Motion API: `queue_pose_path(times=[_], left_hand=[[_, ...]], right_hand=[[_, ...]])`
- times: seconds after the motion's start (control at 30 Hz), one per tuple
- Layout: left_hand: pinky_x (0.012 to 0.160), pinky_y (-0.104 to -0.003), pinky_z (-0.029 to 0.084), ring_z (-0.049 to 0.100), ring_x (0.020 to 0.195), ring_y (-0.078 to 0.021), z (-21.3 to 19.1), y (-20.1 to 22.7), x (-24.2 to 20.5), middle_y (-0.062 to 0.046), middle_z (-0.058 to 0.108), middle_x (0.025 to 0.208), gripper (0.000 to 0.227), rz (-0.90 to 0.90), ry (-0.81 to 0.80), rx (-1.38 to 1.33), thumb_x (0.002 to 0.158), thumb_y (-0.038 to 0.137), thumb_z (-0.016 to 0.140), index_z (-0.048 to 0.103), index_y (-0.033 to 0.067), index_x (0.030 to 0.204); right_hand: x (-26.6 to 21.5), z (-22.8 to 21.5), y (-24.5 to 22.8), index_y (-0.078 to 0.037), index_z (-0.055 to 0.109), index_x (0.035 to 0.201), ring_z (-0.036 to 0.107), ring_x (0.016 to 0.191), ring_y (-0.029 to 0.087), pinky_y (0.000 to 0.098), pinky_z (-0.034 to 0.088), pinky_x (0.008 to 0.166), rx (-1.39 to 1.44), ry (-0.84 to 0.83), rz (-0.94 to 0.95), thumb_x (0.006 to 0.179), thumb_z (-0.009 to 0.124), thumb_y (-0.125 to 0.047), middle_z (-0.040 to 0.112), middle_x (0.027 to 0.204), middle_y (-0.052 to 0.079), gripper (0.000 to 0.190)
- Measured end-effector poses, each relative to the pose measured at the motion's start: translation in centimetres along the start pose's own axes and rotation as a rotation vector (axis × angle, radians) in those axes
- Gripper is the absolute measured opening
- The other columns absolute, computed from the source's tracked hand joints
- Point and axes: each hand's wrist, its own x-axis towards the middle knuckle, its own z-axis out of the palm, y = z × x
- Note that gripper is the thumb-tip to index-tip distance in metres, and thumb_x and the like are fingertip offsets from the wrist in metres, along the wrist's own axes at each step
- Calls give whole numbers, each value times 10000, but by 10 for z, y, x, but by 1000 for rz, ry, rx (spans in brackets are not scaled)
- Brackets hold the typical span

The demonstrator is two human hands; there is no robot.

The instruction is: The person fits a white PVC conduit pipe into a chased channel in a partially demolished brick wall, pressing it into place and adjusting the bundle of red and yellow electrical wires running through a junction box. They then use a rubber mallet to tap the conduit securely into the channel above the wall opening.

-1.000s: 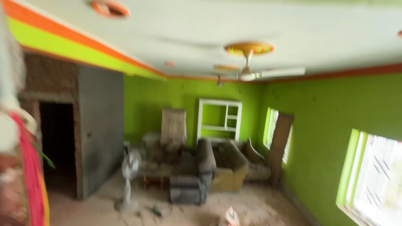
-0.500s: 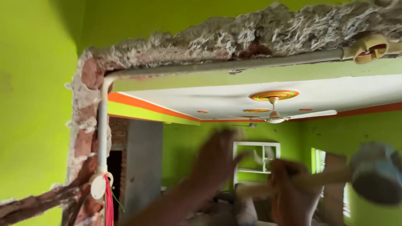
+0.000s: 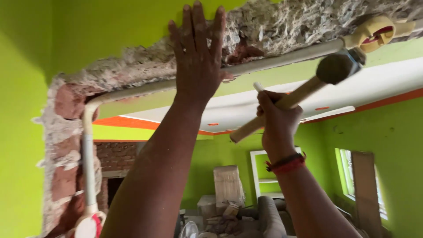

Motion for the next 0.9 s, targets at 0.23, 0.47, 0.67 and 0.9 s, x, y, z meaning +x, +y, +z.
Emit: queue_pose_path(times=[0.23, 0.47, 0.67, 0.9], left_hand=[[1247, -777, 150, 211, 1549, -559, 17, -3, -9, -388, 168, 1621, 1413, 32, 53, 47, 767, 830, 823, 26, 83, 1664], [1228, -819, 137, 197, 1552, -579, 22, -7, -8, -395, 157, 1612, 1372, 91, 85, 41, 788, 800, 790, 19, 82, 1666], [1234, -812, 134, 178, 1557, -571, 27, -7, -9, -378, 140, 1618, 1346, 88, 110, 34, 854, 830, 777, -19, 106, 1662], [1238, -809, 142, 179, 1562, -567, 23, -6, -7, -381, 152, 1619, 1339, 72, 75, 26, 837, 802, 785, -20, 115, 1657]], right_hand=[[14, 17, 7, 60, 720, 879, 636, 612, 151, 279, 556, 589, 45, 5, 14, 832, 781, 15, 685, 739, 80, 90], [26, 48, 17, 72, 723, 879, 649, 628, 162, 281, 551, 585, 131, -9, 9, 832, 761, 34, 705, 767, 94, 71], [33, 54, 23, 61, 733, 928, 687, 700, 171, 289, 564, 633, 185, -69, 16, 850, 747, 34, 730, 818, 100, 83], [39, 52, 26, 55, 735, 1001, 688, 778, 164, 288, 577, 710, 221, -159, 25, 895, 747, 14, 735, 876, 99, 114]])
